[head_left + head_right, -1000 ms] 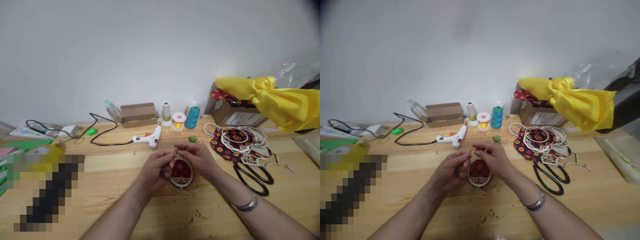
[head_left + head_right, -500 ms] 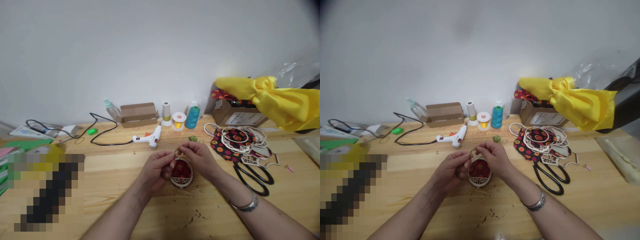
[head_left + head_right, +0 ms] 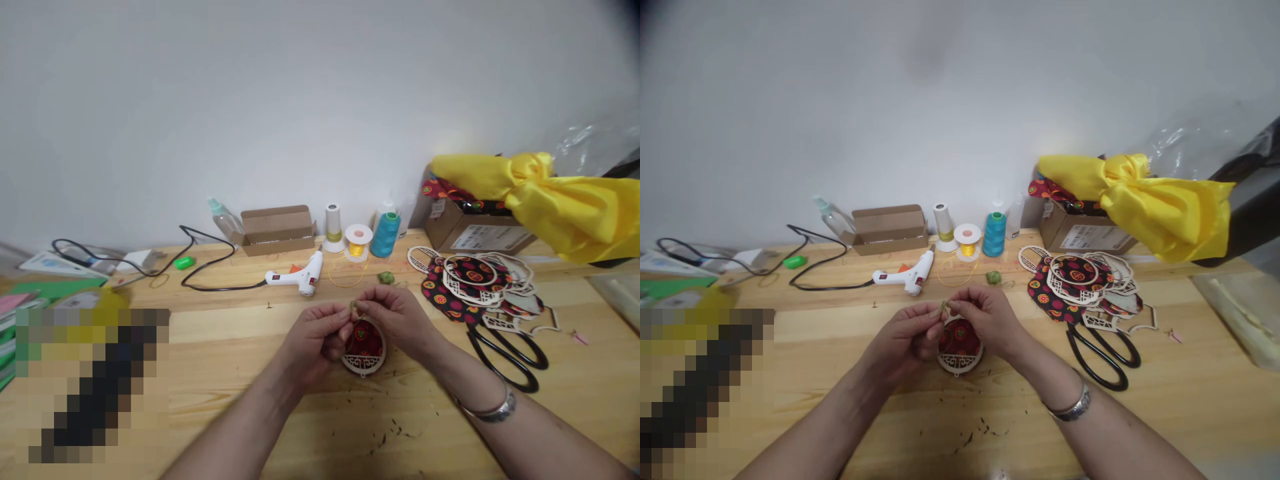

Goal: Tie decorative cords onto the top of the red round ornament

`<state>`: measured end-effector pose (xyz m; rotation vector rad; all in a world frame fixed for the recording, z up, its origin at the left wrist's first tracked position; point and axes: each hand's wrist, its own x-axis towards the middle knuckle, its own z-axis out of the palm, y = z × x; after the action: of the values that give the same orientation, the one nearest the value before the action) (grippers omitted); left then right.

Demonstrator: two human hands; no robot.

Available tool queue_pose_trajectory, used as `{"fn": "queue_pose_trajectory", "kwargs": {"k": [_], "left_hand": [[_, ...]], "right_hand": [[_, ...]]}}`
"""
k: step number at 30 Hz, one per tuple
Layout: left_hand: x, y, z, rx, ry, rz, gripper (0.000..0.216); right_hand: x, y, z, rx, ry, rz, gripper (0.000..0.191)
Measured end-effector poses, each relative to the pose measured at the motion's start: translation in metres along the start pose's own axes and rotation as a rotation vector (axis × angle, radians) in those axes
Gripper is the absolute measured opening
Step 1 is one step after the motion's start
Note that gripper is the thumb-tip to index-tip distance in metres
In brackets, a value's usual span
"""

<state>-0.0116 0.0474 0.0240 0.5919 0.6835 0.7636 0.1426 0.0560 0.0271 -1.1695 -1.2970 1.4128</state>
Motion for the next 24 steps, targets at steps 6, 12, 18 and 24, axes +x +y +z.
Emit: {"fn": "queue_pose_trajectory", "kwargs": {"k": [6,12,18,24], "left_hand": [[0.0010,-0.0014,0.0011,0.085,0.025,0.015,0.015],[0.0002,-0.0018,0.0056,0.178,0.076,0.082,0.019],[-0.0004,-0.0027,0.0055,0.323,0.210,0.194,0.022],[-0.0012,-0.0028,0.0071,0.581,0.347,0.303,0.022]], "right_hand": [[0.0000,0.0013,0.0000,-0.026,-0.031,-0.023,0.012],[-0.0006,0.0032,-0.0051,-0.421,0.038,-0.258,0.010],[-0.0001,0.0056,-0.0093,-0.591,0.037,-0.481,0.013],[-0.0009,0.0052,-0.0097,-0.680,0.020,-0.554,0.014]]}}
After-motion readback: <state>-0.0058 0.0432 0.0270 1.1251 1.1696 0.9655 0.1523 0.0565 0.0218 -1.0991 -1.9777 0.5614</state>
